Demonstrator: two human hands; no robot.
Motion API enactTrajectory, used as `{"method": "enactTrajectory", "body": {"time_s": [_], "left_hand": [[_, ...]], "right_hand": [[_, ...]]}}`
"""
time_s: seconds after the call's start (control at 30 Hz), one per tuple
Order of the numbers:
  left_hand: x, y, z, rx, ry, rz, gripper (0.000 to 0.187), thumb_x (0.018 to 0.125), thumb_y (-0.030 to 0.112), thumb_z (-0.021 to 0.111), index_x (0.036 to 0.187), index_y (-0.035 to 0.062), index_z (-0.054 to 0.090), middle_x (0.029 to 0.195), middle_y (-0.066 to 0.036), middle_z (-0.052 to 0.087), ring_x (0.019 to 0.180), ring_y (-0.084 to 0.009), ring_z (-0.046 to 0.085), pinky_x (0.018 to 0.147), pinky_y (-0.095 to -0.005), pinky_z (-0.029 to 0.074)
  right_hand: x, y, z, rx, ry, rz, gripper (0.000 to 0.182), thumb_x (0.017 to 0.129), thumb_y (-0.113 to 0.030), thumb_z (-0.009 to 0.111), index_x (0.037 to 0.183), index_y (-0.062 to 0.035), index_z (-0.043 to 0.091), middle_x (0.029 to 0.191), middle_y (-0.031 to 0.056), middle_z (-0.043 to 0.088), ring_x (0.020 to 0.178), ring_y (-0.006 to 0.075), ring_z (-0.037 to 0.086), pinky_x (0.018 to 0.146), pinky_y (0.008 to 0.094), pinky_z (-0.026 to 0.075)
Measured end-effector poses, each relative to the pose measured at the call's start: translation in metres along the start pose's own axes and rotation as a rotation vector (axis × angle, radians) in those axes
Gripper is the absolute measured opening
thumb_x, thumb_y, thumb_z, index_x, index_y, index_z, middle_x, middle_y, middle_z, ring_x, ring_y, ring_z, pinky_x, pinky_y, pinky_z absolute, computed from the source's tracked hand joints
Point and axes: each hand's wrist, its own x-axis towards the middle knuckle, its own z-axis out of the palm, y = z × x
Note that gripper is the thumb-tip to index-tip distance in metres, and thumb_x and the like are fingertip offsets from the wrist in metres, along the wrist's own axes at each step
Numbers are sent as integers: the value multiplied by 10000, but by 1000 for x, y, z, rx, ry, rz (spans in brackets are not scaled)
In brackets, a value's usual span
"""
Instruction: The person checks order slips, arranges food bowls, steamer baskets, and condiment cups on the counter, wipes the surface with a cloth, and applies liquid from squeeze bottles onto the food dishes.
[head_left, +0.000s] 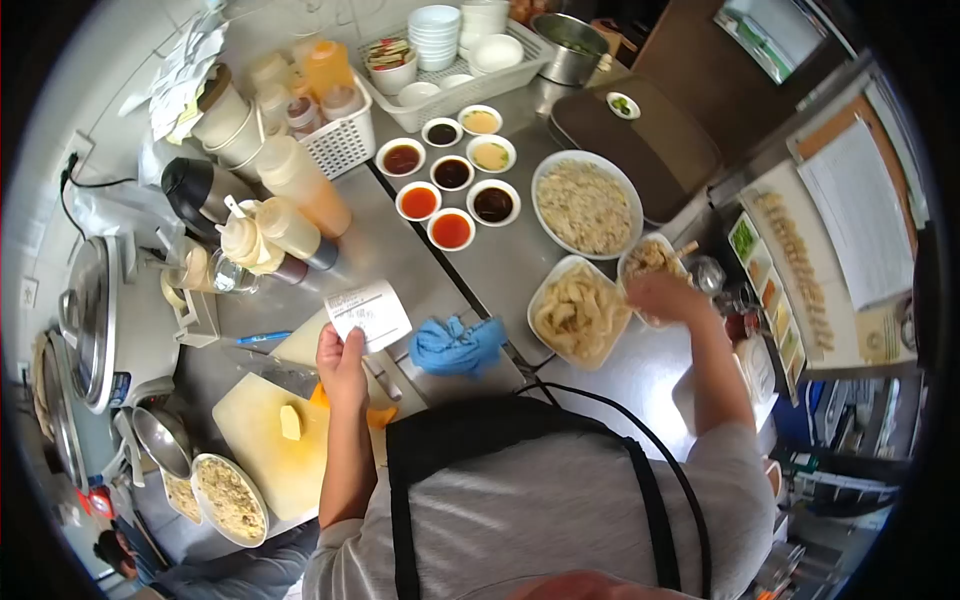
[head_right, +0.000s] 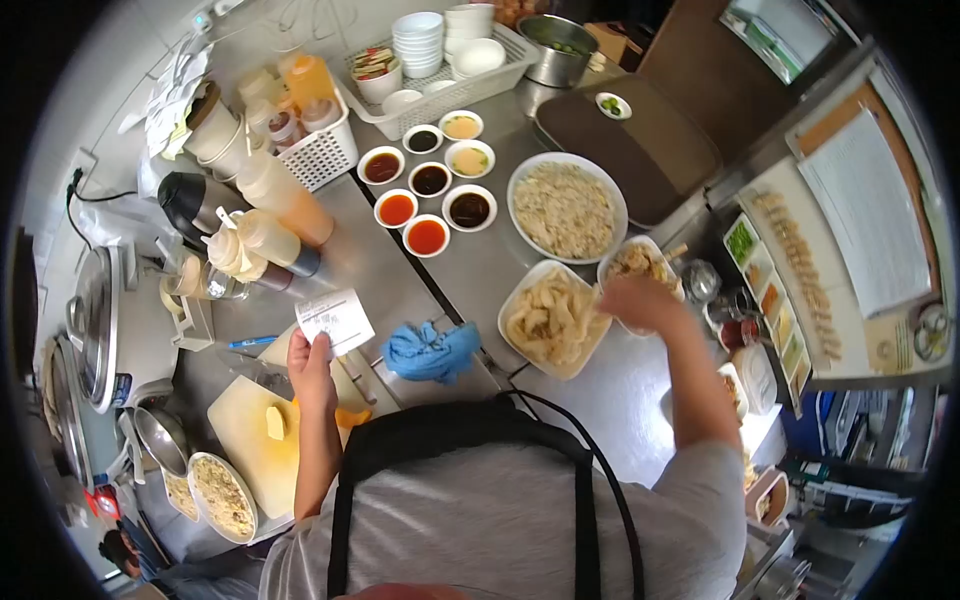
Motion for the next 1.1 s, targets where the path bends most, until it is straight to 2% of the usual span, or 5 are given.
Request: {"method": "enactTrajectory", "body": {"time_s": [0.2, 0.5, 0.77, 0.87, 1.1], "left_hand": [[-2, 24, -8, 50, 36, 6, 162, 744, -29, 429, 892, 16, 477, 854, -44, 553, 747, -86, 511, 692, -217, 404], [14, 21, -25, 87, 98, -106, 184, 718, -64, 391, 865, 5, 478, 846, -55, 556, 740, -87, 513, 691, -226, 409], [36, 13, -32, 53, 118, -132, 135, 738, -55, 400, 840, 2, 467, 832, -59, 552, 742, -82, 504, 693, -214, 398], [37, 9, -35, 55, 110, -121, 121, 741, -58, 397, 820, 8, 461, 813, -51, 547, 716, -72, 492, 676, -203, 390], [34, 5, -43, 61, 141, -120, 123, 738, -73, 393, 803, 14, 451, 786, -39, 539, 682, -58, 475, 646, -185, 381]], "right_hand": [[213, -133, -139, -49, 682, -654, 228, 765, -206, 511, 900, -33, 570, 780, 128, 592, 719, 223, 570, 647, 295, 440], [448, -202, -150, -684, 408, -246, 234, 737, -159, 462, 935, -100, 573, 944, 101, 572, 870, 250, 550, 712, 352, 444], [446, -221, -150, -432, 310, -134, 165, 728, -100, 456, 873, -67, 529, 857, 143, 567, 777, 285, 559, 649, 395, 431], [469, -204, -154, -734, 278, -330, 150, 729, -105, 442, 849, -70, 525, 835, 150, 562, 763, 295, 553, 629, 402, 418], [463, -209, -161, -481, 508, -507, 116, 698, -86, 477, 794, -82, 541, 778, 133, 574, 700, 292, 552, 627, 372, 425]]}}
